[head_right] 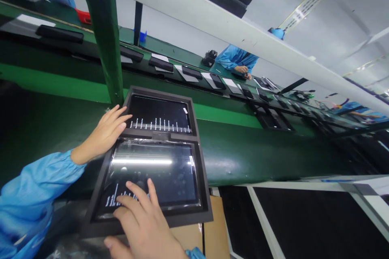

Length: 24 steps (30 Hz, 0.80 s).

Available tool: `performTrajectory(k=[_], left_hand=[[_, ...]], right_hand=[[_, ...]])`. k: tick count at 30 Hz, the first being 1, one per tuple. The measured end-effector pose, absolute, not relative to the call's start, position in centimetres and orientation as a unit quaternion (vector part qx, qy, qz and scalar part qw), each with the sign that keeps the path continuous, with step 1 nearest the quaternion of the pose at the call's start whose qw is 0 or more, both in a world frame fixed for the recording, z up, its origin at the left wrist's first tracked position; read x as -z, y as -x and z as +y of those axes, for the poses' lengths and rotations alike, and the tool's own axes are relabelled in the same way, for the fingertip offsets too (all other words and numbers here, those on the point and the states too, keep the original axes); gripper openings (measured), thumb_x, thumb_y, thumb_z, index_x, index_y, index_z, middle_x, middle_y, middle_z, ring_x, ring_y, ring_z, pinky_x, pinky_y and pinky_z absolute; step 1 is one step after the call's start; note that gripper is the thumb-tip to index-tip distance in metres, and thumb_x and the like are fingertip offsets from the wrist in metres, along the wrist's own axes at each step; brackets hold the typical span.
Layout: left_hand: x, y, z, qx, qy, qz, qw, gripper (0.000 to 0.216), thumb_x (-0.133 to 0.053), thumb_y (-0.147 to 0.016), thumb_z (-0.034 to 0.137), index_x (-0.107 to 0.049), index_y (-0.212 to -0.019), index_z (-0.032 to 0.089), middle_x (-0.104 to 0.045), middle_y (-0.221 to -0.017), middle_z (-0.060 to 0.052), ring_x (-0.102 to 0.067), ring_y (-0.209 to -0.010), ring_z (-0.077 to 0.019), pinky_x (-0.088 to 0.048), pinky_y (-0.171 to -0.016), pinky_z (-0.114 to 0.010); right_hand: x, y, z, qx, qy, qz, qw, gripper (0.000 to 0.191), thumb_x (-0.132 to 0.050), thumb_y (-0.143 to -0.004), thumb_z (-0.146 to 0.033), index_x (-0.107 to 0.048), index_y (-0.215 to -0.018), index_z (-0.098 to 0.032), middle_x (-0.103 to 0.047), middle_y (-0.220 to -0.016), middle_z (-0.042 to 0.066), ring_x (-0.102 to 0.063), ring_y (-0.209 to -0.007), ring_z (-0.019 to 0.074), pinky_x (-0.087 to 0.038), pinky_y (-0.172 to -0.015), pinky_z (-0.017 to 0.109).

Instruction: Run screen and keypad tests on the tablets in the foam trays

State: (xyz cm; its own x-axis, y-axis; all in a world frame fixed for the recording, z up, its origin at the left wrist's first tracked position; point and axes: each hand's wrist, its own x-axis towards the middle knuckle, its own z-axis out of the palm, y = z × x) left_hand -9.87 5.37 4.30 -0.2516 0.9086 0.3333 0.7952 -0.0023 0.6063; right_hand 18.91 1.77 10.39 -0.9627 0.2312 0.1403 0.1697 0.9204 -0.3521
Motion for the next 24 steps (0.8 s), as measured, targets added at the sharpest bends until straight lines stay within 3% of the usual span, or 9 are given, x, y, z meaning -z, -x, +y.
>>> performTrajectory(k=[8,16,18,21,24], left_hand=[[-4.1,9.9,5.3,-0.382,-0.603,0.697,0.069,0.051,-0.025,-0.105,0.049,-0.052,-0.141,0.024,-0.045,-0.156,-0.01,-0.026,-0.152,-0.0286,-0.025,-0.123,-0.059],[-4.0,9.9,5.2,-0.383,-0.606,0.694,0.07,0.053,-0.024,-0.105,0.049,-0.055,-0.137,0.02,-0.047,-0.154,-0.011,-0.028,-0.152,-0.0285,-0.024,-0.124,-0.057],[-3.9,9.8,5.2,-0.387,-0.606,0.691,0.07,0.053,-0.023,-0.105,0.049,-0.055,-0.137,0.021,-0.048,-0.153,-0.011,-0.028,-0.152,-0.0278,-0.025,-0.124,-0.055],[-3.8,9.9,5.3,-0.391,-0.604,0.691,0.07,0.053,-0.024,-0.105,0.049,-0.055,-0.137,0.02,-0.048,-0.153,-0.011,-0.028,-0.151,-0.0291,-0.025,-0.124,-0.056],[-3.8,10.0,5.2,-0.39,-0.603,0.692,0.071,0.053,-0.024,-0.105,0.049,-0.056,-0.137,0.02,-0.048,-0.153,-0.012,-0.029,-0.151,-0.03,-0.026,-0.123,-0.058]], right_hand=[[-10.2,-18.3,1.7,-0.195,0.068,-0.977,0.047,0.046,-0.056,-0.099,-0.053,-0.056,-0.129,-0.018,-0.061,-0.145,0.006,-0.028,-0.154,0.0248,-0.009,-0.126,0.059],[-12.1,-21.2,4.0,-0.249,0.123,-0.961,0.008,0.026,-0.06,-0.098,-0.045,-0.063,-0.111,-0.022,-0.075,-0.124,0.003,-0.046,-0.145,0.0249,-0.002,-0.127,0.059],[-12.2,-22.0,5.3,-0.219,0.194,-0.956,-0.005,0.025,-0.056,-0.101,-0.041,-0.063,-0.114,-0.022,-0.069,-0.135,0.008,-0.043,-0.146,0.0301,-0.01,-0.124,0.068],[-12.0,-22.6,6.8,-0.139,0.328,-0.934,0.036,0.031,-0.044,-0.104,-0.04,-0.06,-0.118,-0.017,-0.049,-0.154,0.018,-0.026,-0.153,0.0405,-0.018,-0.115,0.081],[-11.7,-22.2,6.6,-0.123,0.324,-0.936,0.066,0.039,-0.039,-0.105,-0.046,-0.058,-0.122,-0.017,-0.033,-0.163,0.018,-0.009,-0.156,0.0422,-0.017,-0.114,0.082]])
